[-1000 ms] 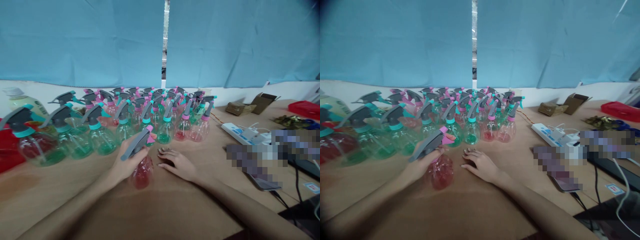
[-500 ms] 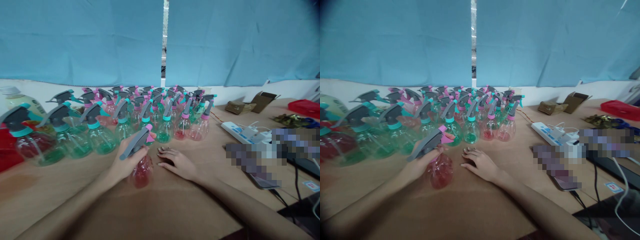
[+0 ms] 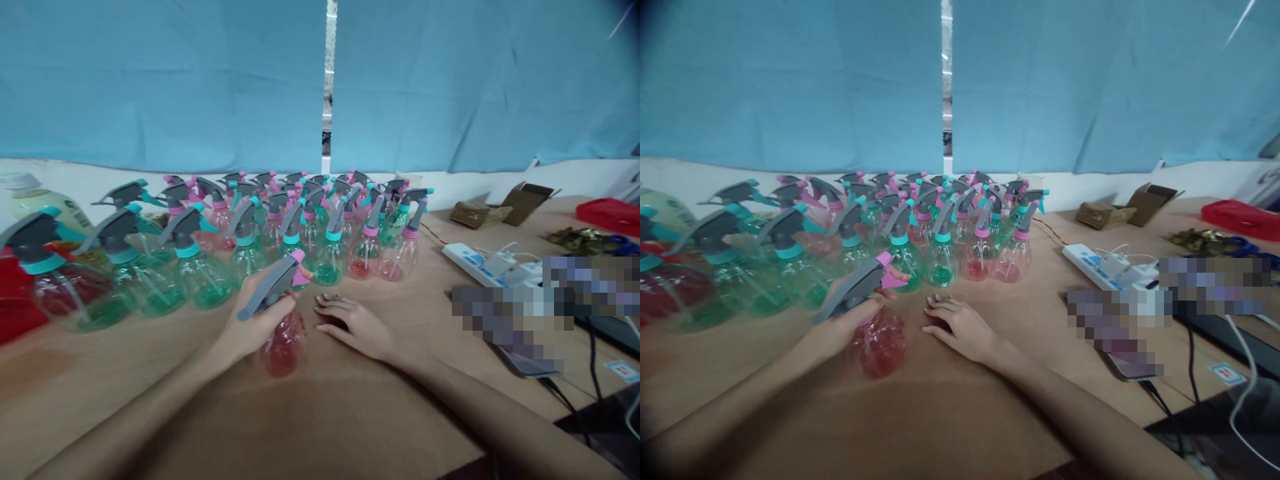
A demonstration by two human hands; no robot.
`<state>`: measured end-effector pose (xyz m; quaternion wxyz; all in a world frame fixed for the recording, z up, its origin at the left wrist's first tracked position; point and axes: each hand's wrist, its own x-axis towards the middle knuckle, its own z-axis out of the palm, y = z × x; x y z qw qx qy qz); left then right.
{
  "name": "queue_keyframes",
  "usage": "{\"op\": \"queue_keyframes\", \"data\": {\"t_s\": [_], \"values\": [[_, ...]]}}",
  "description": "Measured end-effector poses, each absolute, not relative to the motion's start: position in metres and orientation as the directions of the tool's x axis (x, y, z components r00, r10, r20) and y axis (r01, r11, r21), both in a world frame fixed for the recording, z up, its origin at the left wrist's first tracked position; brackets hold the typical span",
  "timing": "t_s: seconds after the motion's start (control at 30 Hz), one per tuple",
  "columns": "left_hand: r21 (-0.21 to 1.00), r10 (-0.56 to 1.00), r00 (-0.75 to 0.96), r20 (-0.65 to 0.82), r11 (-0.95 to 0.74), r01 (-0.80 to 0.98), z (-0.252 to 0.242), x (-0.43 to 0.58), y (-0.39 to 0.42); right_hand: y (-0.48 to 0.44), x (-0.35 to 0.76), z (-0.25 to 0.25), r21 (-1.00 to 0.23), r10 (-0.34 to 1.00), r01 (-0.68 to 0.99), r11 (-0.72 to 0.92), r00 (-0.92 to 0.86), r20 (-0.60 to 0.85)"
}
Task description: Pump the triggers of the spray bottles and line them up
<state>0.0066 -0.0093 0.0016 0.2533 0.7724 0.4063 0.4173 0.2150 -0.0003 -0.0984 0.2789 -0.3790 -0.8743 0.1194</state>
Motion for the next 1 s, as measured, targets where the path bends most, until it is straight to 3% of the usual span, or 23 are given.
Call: {"op": "queue_keyframes", "data": {"t_s": [0.5, 1.0], "values": [[0.656, 0.813, 0.325, 0.484, -0.583, 0.480, 0.003, 0.004, -0.010, 0.001, 0.216, -0.098, -0.428, 0.720, 0.579, 0.694, -0.569, 0.397], [0.697, 0.832, 0.309, 0.461, -0.555, 0.454, 0.002, 0.006, -0.010, 0.001, 0.217, -0.101, -0.414, 0.719, 0.588, 0.695, -0.571, 0.397]]}}
